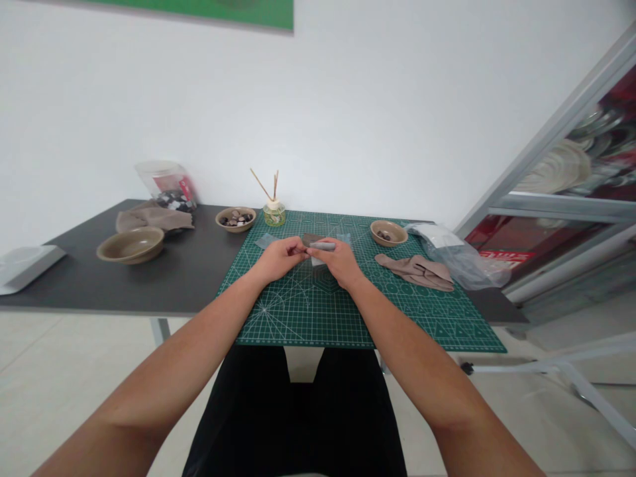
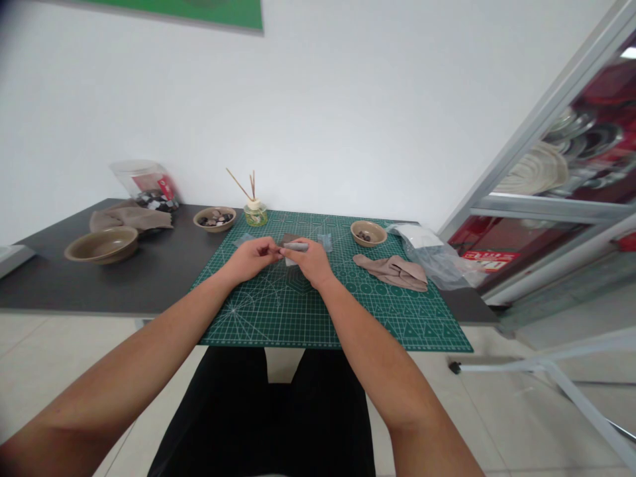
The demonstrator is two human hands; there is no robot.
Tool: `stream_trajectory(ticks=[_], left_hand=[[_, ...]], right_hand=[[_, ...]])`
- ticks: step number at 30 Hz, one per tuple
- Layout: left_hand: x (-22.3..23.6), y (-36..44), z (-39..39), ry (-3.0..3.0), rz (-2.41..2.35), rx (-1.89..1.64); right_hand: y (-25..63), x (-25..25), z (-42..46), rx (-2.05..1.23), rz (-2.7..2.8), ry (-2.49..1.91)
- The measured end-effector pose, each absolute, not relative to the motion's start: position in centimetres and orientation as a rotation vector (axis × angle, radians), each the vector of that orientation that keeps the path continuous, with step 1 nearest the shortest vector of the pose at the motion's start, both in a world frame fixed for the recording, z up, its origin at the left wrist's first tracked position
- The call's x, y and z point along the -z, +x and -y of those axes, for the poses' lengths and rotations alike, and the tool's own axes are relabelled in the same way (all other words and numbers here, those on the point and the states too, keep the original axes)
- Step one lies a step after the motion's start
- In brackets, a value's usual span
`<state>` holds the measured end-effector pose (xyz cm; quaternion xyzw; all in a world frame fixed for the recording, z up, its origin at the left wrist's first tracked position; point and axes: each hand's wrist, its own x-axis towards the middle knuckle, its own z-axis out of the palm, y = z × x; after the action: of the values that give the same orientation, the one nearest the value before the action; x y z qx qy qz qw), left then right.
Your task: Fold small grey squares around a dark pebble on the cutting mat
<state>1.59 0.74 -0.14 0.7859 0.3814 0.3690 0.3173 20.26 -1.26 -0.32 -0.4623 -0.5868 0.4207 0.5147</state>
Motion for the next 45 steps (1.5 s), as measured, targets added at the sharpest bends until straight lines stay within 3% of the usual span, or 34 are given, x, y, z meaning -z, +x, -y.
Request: stream_trajectory(ticks=[26,45], left_hand=[[0.35,1.62,-0.85,2.068,-0.967,-0.997],[-0.11,1.99,-0.63,1.983,-1.033,-1.030]], right_hand=[[20.17,0.33,1.17,-1.086,1.333,-1.111],[20.34,0.49,1.12,-0.892,1.388,-1.136]])
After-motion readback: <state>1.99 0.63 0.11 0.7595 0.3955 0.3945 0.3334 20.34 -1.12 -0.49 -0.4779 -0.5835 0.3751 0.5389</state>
